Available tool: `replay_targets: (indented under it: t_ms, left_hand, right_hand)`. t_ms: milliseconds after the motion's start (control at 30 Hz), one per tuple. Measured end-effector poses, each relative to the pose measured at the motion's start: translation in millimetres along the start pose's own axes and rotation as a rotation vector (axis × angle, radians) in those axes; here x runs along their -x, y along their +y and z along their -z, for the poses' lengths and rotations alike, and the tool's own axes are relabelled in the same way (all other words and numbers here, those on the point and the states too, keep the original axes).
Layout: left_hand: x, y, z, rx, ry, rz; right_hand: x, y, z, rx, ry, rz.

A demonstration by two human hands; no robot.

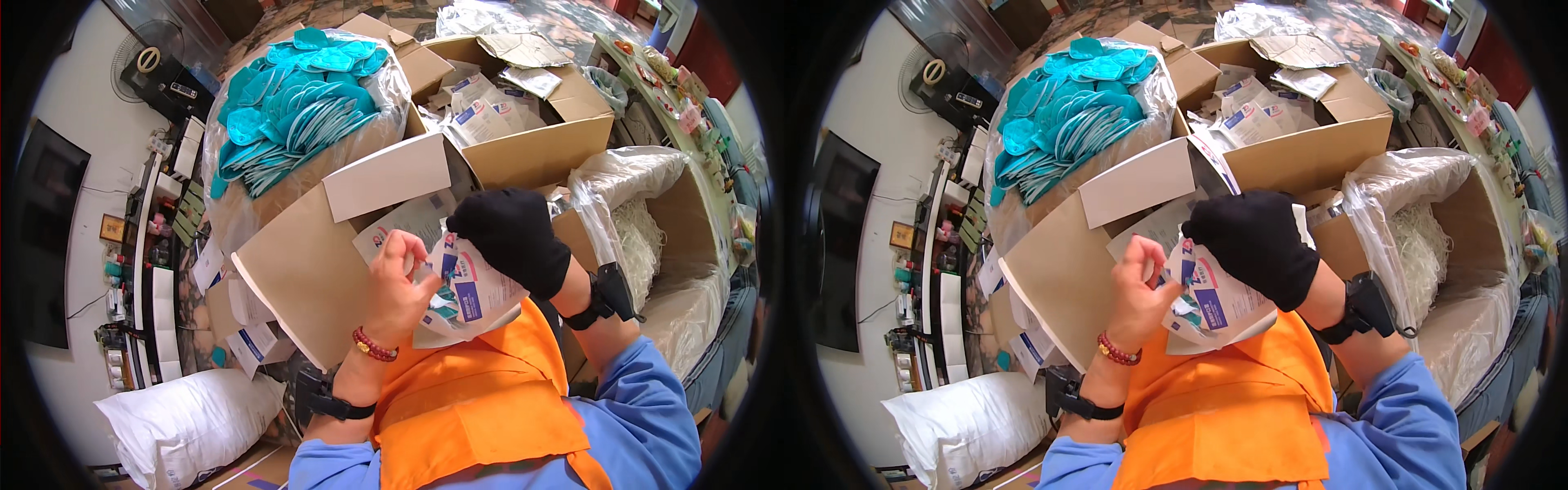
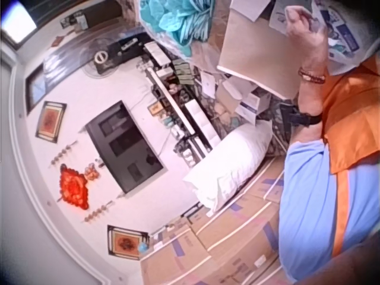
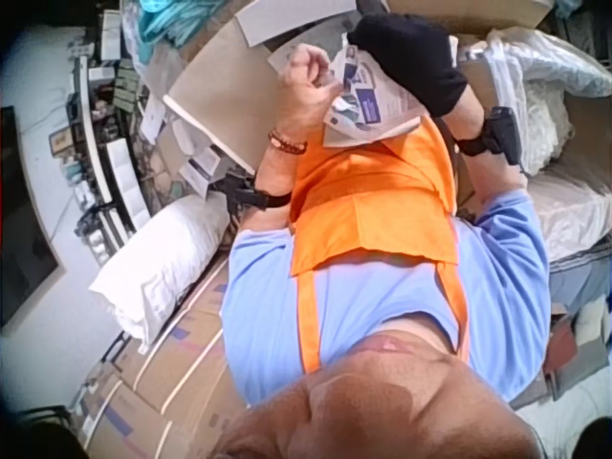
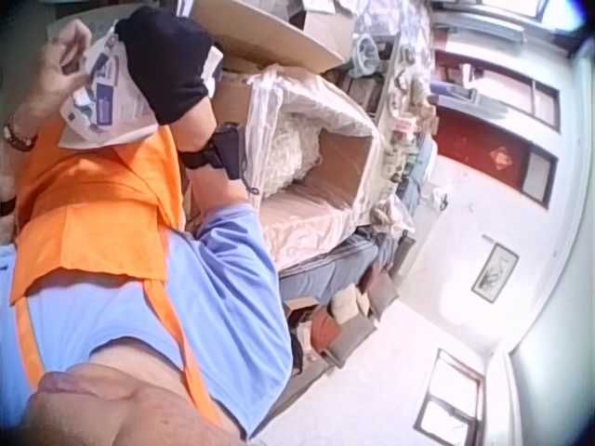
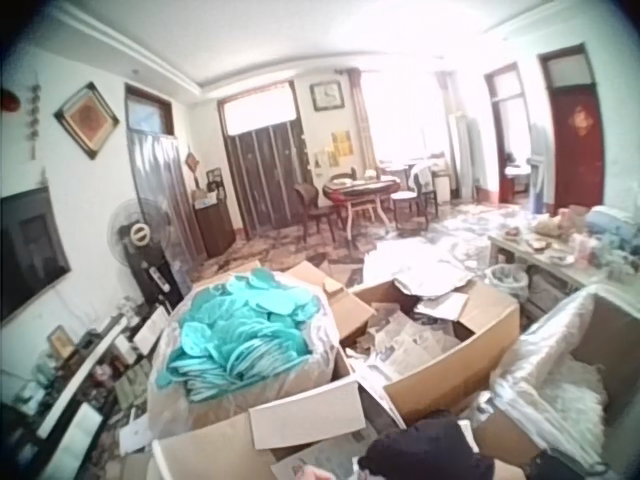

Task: The person is packing face masks into a shipping box.

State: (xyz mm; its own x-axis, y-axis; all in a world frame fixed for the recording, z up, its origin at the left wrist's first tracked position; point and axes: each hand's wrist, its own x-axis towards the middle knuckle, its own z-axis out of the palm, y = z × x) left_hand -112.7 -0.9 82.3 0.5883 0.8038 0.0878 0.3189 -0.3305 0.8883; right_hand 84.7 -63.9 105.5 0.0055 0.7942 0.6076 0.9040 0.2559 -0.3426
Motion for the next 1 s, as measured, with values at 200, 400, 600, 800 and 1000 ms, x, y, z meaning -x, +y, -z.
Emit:
replay_targets:
  t_ms: [200,400,600,800,1000]
  left_hand:
    - [4.1,-16.3,-14.0,0.227,-0.027,-0.159]
    - [12.6,-5.7,-18.0,0.636,-0.205,0.267]
    - [7.3,-8.3,-38.6,0.362,-0.158,0.112]
    - [-0.8,-25.8,-24.3,1.116,0.039,0.329]
    - [-0.6,-36.7,-36.3,1.070,0.055,0.356]
  right_hand:
    - [-0.8,-3.7,-2.9,0.095,-0.013,-0.045]
    - [-8.3,0.9,-5.8,0.160,-0.013,-0.112]
    - [-13.9,-7.3,-16.2,-0.068,-0.035,-0.179]
    - [7.4,12.1,26.3,-0.341,0.153,-0.670]
    - [43.3,13.2,4.2,-0.052,0.067,-0.561]
